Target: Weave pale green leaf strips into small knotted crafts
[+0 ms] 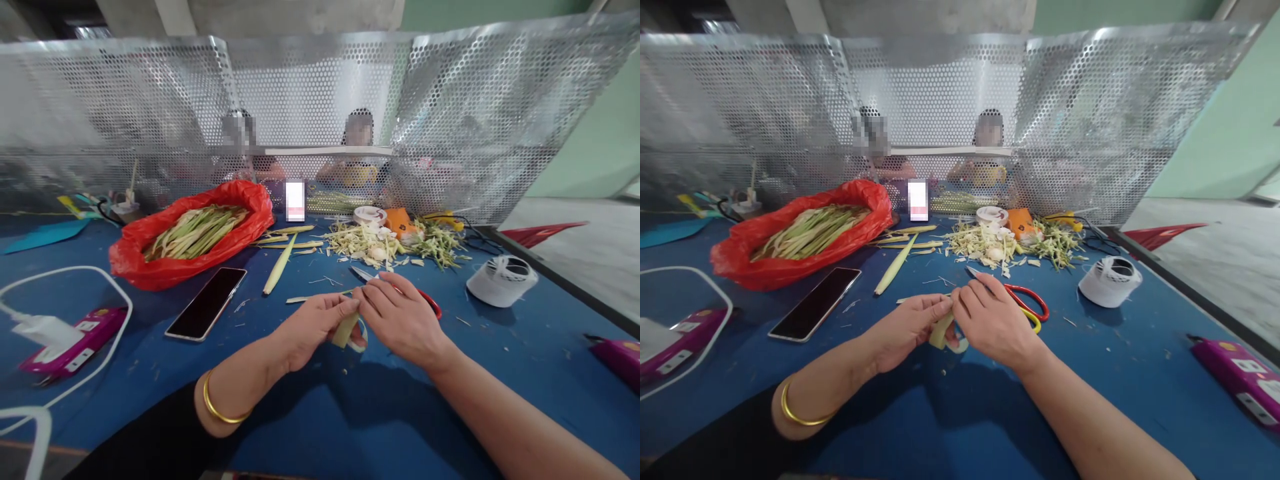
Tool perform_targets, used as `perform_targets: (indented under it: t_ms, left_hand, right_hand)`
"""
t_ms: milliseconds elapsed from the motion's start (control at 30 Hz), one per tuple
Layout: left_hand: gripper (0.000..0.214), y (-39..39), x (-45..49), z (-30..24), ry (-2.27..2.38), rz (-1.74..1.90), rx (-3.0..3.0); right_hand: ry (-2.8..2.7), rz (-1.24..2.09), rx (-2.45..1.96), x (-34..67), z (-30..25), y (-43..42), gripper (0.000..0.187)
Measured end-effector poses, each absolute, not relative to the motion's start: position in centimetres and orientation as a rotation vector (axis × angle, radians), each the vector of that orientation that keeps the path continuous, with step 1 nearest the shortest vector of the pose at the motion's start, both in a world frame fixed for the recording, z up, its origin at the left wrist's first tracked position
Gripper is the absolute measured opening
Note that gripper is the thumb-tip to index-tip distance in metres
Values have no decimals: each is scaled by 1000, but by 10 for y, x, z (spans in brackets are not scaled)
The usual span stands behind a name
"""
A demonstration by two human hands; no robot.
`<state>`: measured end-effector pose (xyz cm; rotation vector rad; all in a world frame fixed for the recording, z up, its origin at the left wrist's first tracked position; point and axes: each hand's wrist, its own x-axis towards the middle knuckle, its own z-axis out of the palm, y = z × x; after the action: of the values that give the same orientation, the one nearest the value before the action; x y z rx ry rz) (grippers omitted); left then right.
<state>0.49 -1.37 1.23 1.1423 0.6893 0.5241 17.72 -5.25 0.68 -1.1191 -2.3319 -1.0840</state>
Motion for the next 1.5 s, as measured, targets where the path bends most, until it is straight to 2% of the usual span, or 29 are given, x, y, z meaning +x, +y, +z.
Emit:
perform_targets:
  t_ms: [200,367,533,700,833,933,1100,1167,1267,1500]
  left_hand:
    - [39,-12,0,19,691,495,1159]
    - [28,-11,0,22,765,569,1213]
    - [19,-4,-5,27,729,751,1181]
    - [6,4,-27,56,486,846,780]
    - [10,11,-43,73,303,934,606]
    - [5,13,-37,63,561,933,781]
    - [18,-6,-6,33,833,926,1051]
    - [20,-16,2,27,822,931,1041]
    - [24,-26,7,21,791,917,1017]
    - [31,-26,6,12,788,912,971]
  right_hand:
    - [-2232,-946,-1070,179,6,-51,21]
    - [-2010,-668,-1435,190,1,-40,16]
    - [-2298,-371,-1577,189,-10,-33,12]
    - [-2464,-506,-1548,166,-28,-28,15]
    - [-2403,-490,-1545,164,-29,-28,17]
    - [-2005,-112,-1505,172,-15,-36,19]
    - [-1250,1021,-1136,175,17,-55,17]
    - [-1154,1216,-1010,171,23,-60,17]
    - [-1187,1188,-1018,162,22,-62,15]
    - [-1366,814,-1224,157,11,-60,13]
